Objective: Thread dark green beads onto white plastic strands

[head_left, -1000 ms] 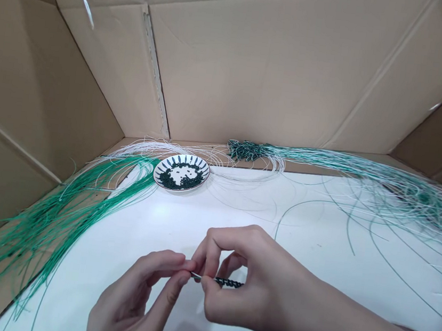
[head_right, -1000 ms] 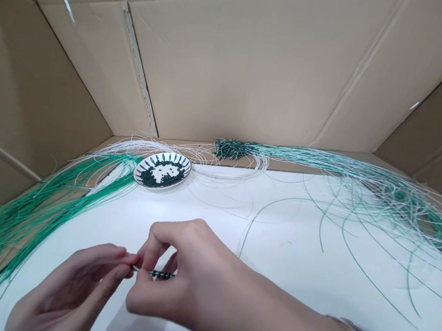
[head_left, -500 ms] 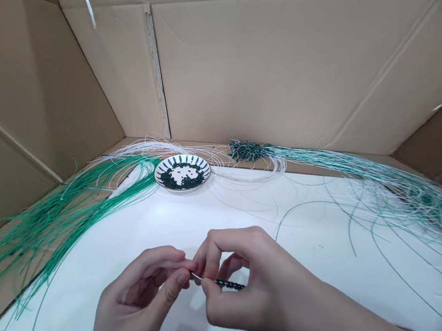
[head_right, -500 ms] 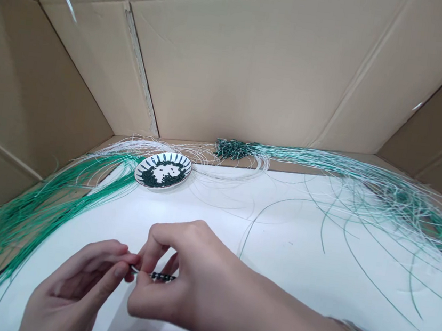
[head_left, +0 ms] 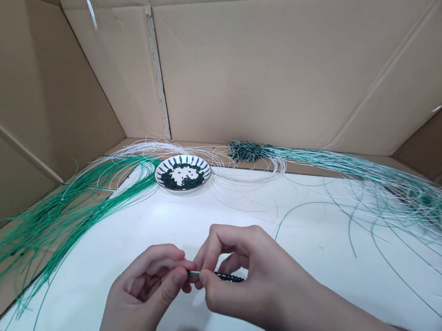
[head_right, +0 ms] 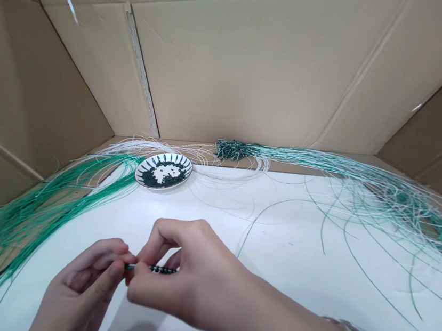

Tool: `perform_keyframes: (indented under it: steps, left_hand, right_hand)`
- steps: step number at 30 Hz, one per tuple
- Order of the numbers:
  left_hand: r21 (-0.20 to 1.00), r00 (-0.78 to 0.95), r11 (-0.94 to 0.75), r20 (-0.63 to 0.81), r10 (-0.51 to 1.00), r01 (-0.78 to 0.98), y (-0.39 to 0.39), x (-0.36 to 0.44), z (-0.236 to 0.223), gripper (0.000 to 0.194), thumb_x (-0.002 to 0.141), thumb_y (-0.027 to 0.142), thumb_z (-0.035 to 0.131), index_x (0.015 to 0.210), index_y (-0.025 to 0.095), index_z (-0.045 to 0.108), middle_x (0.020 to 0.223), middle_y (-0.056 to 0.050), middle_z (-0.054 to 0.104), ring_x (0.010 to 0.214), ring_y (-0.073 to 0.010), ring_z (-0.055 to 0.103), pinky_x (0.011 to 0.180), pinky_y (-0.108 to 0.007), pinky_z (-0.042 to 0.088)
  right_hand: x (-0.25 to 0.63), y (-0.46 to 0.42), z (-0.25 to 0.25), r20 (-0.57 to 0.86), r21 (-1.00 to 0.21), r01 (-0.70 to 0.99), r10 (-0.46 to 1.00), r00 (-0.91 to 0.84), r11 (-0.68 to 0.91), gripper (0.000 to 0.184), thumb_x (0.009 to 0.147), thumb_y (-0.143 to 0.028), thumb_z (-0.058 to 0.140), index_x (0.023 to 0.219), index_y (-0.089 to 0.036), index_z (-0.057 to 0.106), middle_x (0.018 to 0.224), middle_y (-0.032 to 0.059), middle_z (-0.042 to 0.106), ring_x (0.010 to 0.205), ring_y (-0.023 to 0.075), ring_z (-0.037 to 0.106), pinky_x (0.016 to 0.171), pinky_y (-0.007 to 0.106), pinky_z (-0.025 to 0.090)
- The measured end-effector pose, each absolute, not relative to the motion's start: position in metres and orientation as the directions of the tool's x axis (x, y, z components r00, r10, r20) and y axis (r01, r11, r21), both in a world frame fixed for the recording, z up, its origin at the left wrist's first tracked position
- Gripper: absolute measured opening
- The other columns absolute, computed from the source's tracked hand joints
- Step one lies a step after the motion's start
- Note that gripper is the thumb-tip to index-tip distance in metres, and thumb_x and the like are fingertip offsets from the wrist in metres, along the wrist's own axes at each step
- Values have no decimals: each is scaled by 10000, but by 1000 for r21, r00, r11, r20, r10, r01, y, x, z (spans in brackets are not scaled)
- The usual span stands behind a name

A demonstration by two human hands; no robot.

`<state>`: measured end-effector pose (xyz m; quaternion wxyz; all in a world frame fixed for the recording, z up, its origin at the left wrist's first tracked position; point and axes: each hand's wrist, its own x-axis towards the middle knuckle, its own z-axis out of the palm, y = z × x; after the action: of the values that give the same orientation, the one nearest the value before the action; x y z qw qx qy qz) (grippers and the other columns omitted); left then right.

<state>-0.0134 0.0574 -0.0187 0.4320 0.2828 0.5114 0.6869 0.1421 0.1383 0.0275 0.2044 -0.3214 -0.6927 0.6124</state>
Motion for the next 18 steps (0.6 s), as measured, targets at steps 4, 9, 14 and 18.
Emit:
perform_keyframes:
  steps: [4,9,14,18]
  left_hand:
    - [948,-517,-110,-63,854,-297,57,-7,-14,237,566,388,970,721,276,830,645,1,805,569,-124,739,609,-113,581]
    - [956,-520,-140,-14,854,-257,58,-8,-15,230,581,352,970,760,299,836,699,-2,830,645,-145,782,646,-101,592]
    - [965,-548,-260,195,813,-43,57,-6,-19,153,669,311,928,779,317,823,730,39,830,664,-128,777,664,-105,605]
    - [948,-656,-301,291,696,101,54,8,-16,150,692,324,909,796,321,800,726,67,812,628,-107,730,666,-122,606]
  right_hand:
    - [141,140,33,-187,-975,220,695,-694,-43,128,707,-181,713,688,-208,589,790,25,720,774,198,643,716,314,470]
    - [138,144,41,-270,-963,203,666,-695,-179,137,680,-201,700,675,-193,563,775,40,718,676,180,646,666,314,481]
    - [138,146,35,-265,-960,143,626,-733,-239,148,682,-201,723,671,-187,576,811,37,718,679,180,672,631,295,494]
    - [139,146,31,-252,-959,110,605,-756,-262,149,694,-176,730,676,-194,583,786,26,693,740,204,687,650,309,515]
